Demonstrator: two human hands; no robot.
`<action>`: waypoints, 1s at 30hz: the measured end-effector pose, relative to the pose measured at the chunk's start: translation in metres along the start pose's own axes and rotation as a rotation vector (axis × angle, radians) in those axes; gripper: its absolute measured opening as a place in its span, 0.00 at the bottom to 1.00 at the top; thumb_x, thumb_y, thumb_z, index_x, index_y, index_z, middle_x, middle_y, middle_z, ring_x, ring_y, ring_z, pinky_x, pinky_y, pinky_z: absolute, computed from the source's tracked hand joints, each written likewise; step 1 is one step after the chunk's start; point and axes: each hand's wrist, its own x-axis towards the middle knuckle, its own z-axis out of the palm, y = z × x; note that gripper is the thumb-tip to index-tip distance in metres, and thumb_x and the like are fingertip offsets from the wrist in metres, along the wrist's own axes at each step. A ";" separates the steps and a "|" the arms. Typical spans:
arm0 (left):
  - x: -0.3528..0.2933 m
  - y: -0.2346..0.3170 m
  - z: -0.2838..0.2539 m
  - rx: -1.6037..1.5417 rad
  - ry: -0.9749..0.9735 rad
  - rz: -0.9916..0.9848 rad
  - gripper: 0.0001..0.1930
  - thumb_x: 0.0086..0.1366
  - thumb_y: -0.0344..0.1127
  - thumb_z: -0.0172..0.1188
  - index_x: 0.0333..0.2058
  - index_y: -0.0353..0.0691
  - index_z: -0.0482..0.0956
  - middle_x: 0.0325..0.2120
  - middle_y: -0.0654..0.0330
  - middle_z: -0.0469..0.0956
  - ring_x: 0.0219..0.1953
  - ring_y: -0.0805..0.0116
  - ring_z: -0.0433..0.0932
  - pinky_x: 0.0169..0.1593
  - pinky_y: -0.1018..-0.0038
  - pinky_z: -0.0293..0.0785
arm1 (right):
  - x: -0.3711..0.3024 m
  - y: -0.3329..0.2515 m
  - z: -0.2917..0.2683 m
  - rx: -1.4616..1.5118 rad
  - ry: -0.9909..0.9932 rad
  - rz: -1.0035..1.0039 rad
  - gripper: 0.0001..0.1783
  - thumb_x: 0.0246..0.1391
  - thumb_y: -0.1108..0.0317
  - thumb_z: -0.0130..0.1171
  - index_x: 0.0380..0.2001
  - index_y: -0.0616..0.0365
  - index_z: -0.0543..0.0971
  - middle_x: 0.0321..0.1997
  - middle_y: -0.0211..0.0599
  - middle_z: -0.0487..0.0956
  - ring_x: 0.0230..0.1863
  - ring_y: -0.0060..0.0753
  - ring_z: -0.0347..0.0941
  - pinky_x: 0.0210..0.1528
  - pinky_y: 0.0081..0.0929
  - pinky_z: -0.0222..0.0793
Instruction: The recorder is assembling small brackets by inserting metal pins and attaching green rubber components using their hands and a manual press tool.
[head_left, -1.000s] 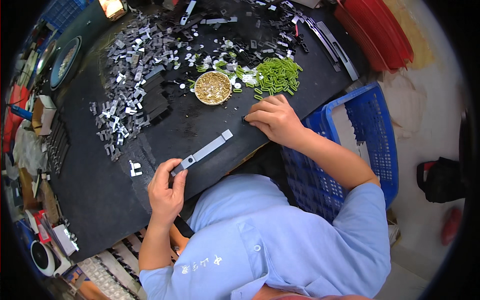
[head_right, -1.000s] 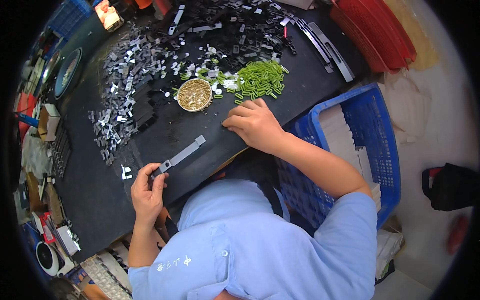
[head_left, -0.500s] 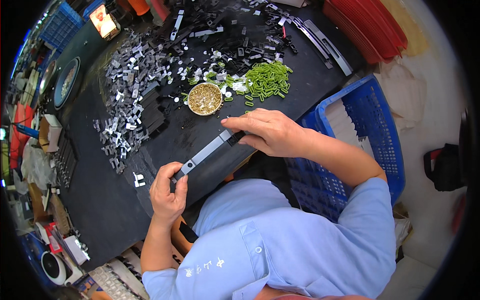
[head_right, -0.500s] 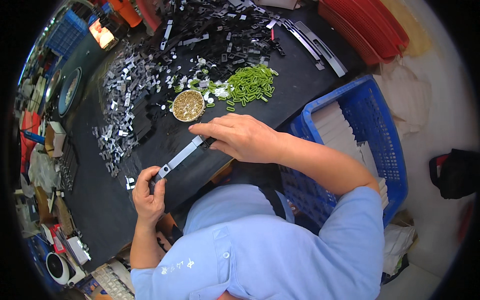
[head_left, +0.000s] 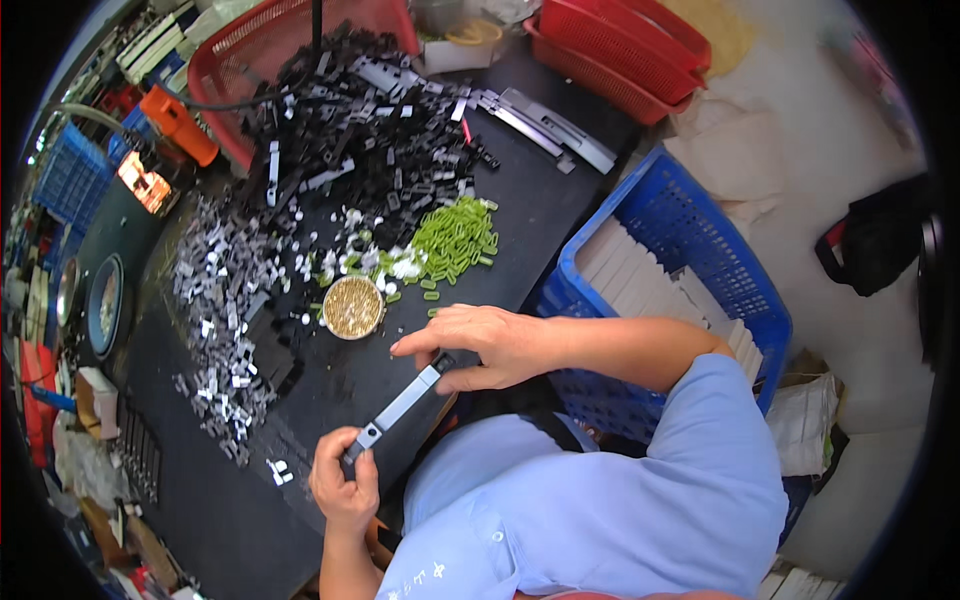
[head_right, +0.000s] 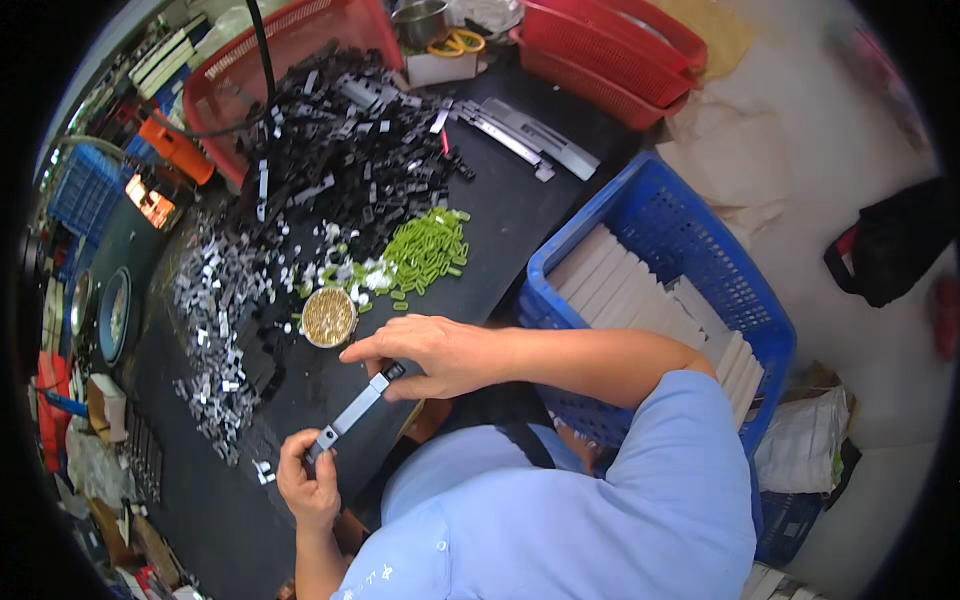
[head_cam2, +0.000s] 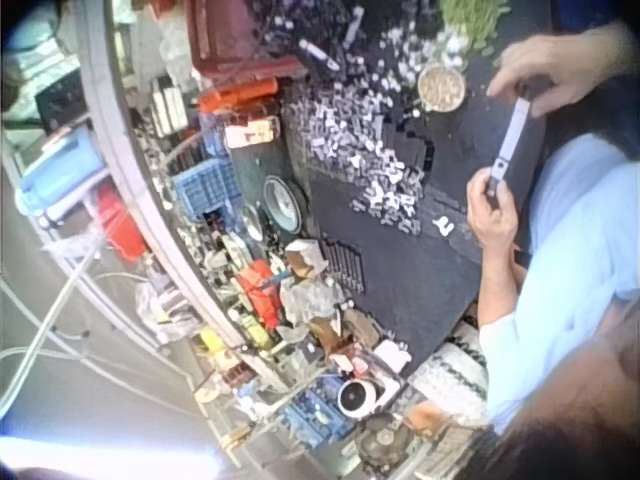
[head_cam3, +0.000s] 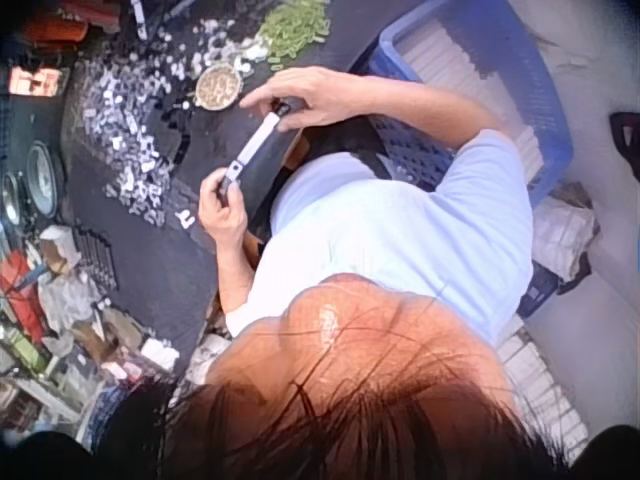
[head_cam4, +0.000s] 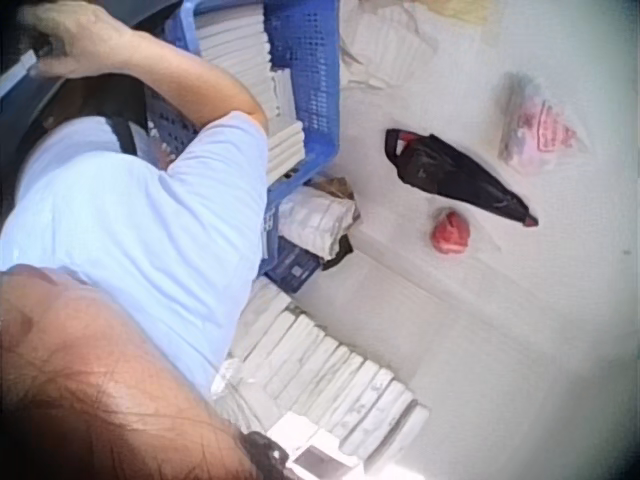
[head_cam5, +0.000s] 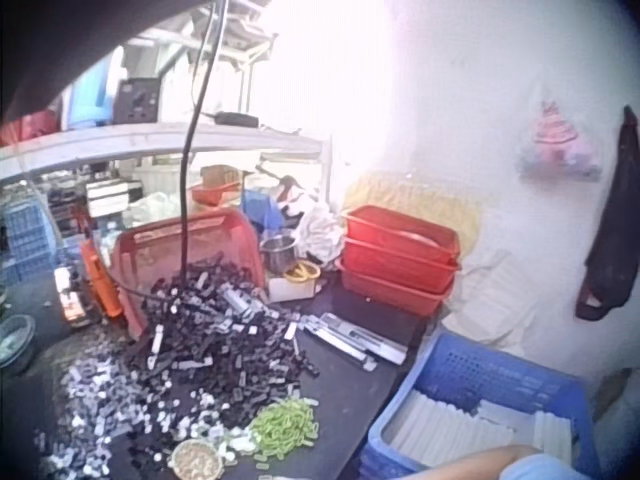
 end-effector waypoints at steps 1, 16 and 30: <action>0.000 -0.001 0.001 0.028 0.003 0.002 0.08 0.58 0.26 0.54 0.36 0.32 0.72 0.29 0.57 0.74 0.27 0.74 0.73 0.33 0.79 0.69 | 0.005 0.005 -0.016 -0.115 -0.036 0.009 0.29 0.42 0.68 0.65 0.51 0.56 0.71 0.40 0.34 0.76 0.45 0.37 0.71 0.49 0.33 0.66; -0.005 0.007 0.007 0.066 0.006 0.008 0.08 0.54 0.27 0.57 0.34 0.35 0.73 0.27 0.55 0.75 0.27 0.66 0.75 0.33 0.74 0.70 | -0.004 0.152 -0.166 -1.098 0.312 1.156 0.22 0.46 0.55 0.58 0.38 0.61 0.79 0.41 0.49 0.79 0.44 0.46 0.76 0.45 0.41 0.72; -0.023 0.005 -0.038 0.026 0.054 -0.069 0.09 0.53 0.23 0.58 0.35 0.34 0.72 0.31 0.52 0.78 0.31 0.61 0.79 0.36 0.73 0.74 | -0.047 0.009 -0.052 -0.563 -0.012 0.113 0.30 0.39 0.73 0.64 0.51 0.53 0.74 0.43 0.38 0.75 0.40 0.38 0.71 0.44 0.33 0.65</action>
